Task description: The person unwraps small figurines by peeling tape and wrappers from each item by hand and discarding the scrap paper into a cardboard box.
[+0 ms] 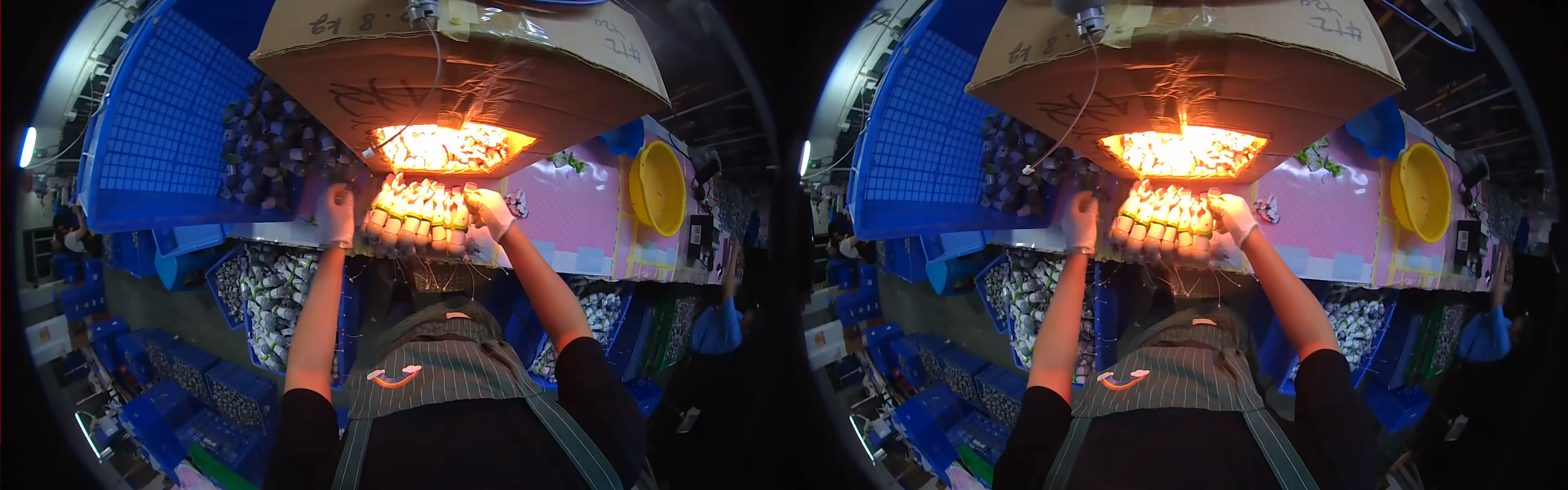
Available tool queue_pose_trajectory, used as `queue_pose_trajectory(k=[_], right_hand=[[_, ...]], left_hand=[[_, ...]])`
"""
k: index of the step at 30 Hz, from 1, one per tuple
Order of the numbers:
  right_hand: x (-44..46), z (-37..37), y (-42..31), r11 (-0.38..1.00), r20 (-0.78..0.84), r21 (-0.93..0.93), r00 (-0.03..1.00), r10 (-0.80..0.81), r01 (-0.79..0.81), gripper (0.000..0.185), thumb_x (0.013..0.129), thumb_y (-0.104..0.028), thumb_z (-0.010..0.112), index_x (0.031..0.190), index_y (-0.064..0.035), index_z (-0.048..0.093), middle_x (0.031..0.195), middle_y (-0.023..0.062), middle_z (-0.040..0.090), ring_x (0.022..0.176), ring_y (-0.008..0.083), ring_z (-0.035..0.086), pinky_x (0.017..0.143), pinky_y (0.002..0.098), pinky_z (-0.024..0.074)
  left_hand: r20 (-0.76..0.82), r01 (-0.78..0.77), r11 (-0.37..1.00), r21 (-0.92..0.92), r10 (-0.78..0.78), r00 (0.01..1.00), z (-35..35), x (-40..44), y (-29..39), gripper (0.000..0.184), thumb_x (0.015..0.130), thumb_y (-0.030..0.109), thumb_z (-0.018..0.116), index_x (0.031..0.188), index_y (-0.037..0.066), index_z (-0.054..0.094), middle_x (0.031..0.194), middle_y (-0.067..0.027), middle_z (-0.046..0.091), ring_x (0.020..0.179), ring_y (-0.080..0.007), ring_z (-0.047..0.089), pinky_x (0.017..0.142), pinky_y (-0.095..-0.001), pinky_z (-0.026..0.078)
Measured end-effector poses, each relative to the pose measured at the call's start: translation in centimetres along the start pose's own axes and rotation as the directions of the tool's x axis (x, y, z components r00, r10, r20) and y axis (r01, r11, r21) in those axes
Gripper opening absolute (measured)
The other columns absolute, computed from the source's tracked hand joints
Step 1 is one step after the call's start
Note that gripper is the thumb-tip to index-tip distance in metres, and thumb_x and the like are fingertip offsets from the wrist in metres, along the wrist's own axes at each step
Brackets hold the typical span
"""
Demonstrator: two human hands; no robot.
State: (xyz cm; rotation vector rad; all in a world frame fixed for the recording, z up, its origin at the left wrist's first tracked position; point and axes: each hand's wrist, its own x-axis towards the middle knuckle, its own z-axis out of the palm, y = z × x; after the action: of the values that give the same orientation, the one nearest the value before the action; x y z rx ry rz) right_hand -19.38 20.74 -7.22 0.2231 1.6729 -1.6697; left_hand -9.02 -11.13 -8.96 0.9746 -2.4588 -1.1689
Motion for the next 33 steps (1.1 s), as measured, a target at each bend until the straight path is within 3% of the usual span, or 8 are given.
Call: queue_pose_trajectory(k=[2, 5, 15, 17, 18, 21, 25, 33], right_hand=[[1.9, -0.4, 1.4, 0.987, -0.06, -0.152, 0.997, 0.05, -0.058, 0.024, 0.091, -0.027, 0.058, 0.079, -0.0067, 0.062, 0.065, 0.0022, 0.056, 0.052, 0.012, 0.052, 0.047, 0.027, 0.0424], [4.2, -0.6, 4.0, 0.979, -0.105, -0.204, 0.994, 0.005, -0.026, 0.017, 0.087, -0.023, 0.062, 0.085, -0.0055, 0.063, 0.071, 0.0039, 0.061, 0.056, 0.0142, 0.057, 0.05, 0.0289, 0.0478], [0.4, -0.3, 5.3, 0.987, -0.192, -0.104, 0.971, -0.142, 0.124, 0.014, 0.091, -0.012, 0.061, 0.102, -0.0041, 0.065, 0.078, 0.0046, 0.064, 0.059, 0.0122, 0.058, 0.048, 0.0282, 0.0463], [-2.1, 1.8, 3.3, 0.992, -0.163, -0.055, 0.979, -0.12, 0.112, 0.016, 0.093, -0.014, 0.06, 0.105, -0.0037, 0.064, 0.077, 0.006, 0.064, 0.056, 0.0119, 0.057, 0.045, 0.0262, 0.0446], [-2.5, 2.8, 3.3, 0.992, -0.154, -0.044, 0.981, -0.12, 0.114, 0.016, 0.093, -0.014, 0.06, 0.105, -0.0037, 0.064, 0.077, 0.006, 0.064, 0.056, 0.0119, 0.057, 0.045, 0.0262, 0.0446], [-4.4, 6.1, 1.7, 0.995, 0.005, -0.067, 0.998, -0.068, 0.068, 0.029, 0.095, -0.026, 0.063, 0.113, -0.0024, 0.062, 0.074, 0.0058, 0.063, 0.052, 0.0099, 0.056, 0.043, 0.022, 0.0438], [-5.9, 10.8, -0.8, 0.988, 0.176, 0.135, 0.979, -0.099, 0.076, 0.033, 0.096, -0.03, 0.061, 0.116, -0.0035, 0.061, 0.074, 0.0047, 0.063, 0.053, 0.0088, 0.056, 0.044, 0.0207, 0.0435], [-6.8, 12.4, -3.1, 0.99, 0.328, 0.137, 0.941, -0.086, 0.043, 0.028, 0.1, -0.031, 0.054, 0.109, -0.0058, 0.062, 0.075, -0.0002, 0.061, 0.057, 0.0055, 0.052, 0.05, 0.0197, 0.0403]], left_hand=[[-0.052, -0.145, 0.986, 0.08, 0.15, 0.987, 1.3, 2.5, -1.9, 0.027, 0.085, 0.028, 0.067, 0.105, 0.01, 0.067, 0.098, -0.0164, 0.069, 0.086, -0.0378, 0.066, 0.076, -0.0472, 0.053], [0.203, 0.025, 0.919, 0.394, -0.113, 0.973, 3.3, 5.4, -4.2, 0.047, 0.088, 0.047, 0.053, 0.115, 0.01, 0.065, 0.108, -0.0219, 0.067, 0.1, -0.0434, 0.062, 0.087, -0.0502, 0.049], [0.094, 0.173, 0.904, 0.39, -0.226, 0.97, 0.0, 2.8, -6.1, 0.051, 0.078, 0.044, 0.069, 0.107, 0.002, 0.063, 0.095, -0.0235, 0.069, 0.091, -0.0377, 0.067, 0.078, -0.0462, 0.053], [0.145, 0.314, 0.947, -0.065, -0.303, 0.942, -2.3, 1.8, -6.0, 0.039, 0.08, 0.027, 0.073, 0.106, 0.001, 0.058, 0.08, -0.0174, 0.066, 0.08, -0.0282, 0.068, 0.064, -0.039, 0.053], [0.135, 0.311, 0.949, -0.055, -0.302, 0.944, -3.4, 1.0, -5.8, 0.039, 0.08, 0.027, 0.073, 0.106, 0.001, 0.058, 0.08, -0.0174, 0.066, 0.08, -0.0282, 0.068, 0.064, -0.039, 0.053], [0.472, 0.505, 0.595, -0.626, -0.227, 0.852, -7.7, -2.8, 0.4, 0.029, 0.086, 0.013, 0.067, 0.111, 0.002, 0.055, 0.084, -0.0118, 0.064, 0.074, -0.0204, 0.065, 0.056, -0.0323, 0.051], [0.645, 0.605, 0.423, -0.675, -0.059, 0.762, -9.9, -8.2, 7.4, 0.033, 0.091, 0.014, 0.065, 0.118, 0.003, 0.052, 0.098, -0.013, 0.064, 0.077, -0.0207, 0.065, 0.063, -0.032, 0.054], [0.696, 0.595, 0.535, -0.6, -0.017, 0.718, -8.1, -13.0, 10.1, 0.037, 0.096, 0.025, 0.061, 0.122, 0.002, 0.049, 0.096, -0.0093, 0.062, 0.071, -0.0156, 0.062, 0.058, -0.0271, 0.052]])
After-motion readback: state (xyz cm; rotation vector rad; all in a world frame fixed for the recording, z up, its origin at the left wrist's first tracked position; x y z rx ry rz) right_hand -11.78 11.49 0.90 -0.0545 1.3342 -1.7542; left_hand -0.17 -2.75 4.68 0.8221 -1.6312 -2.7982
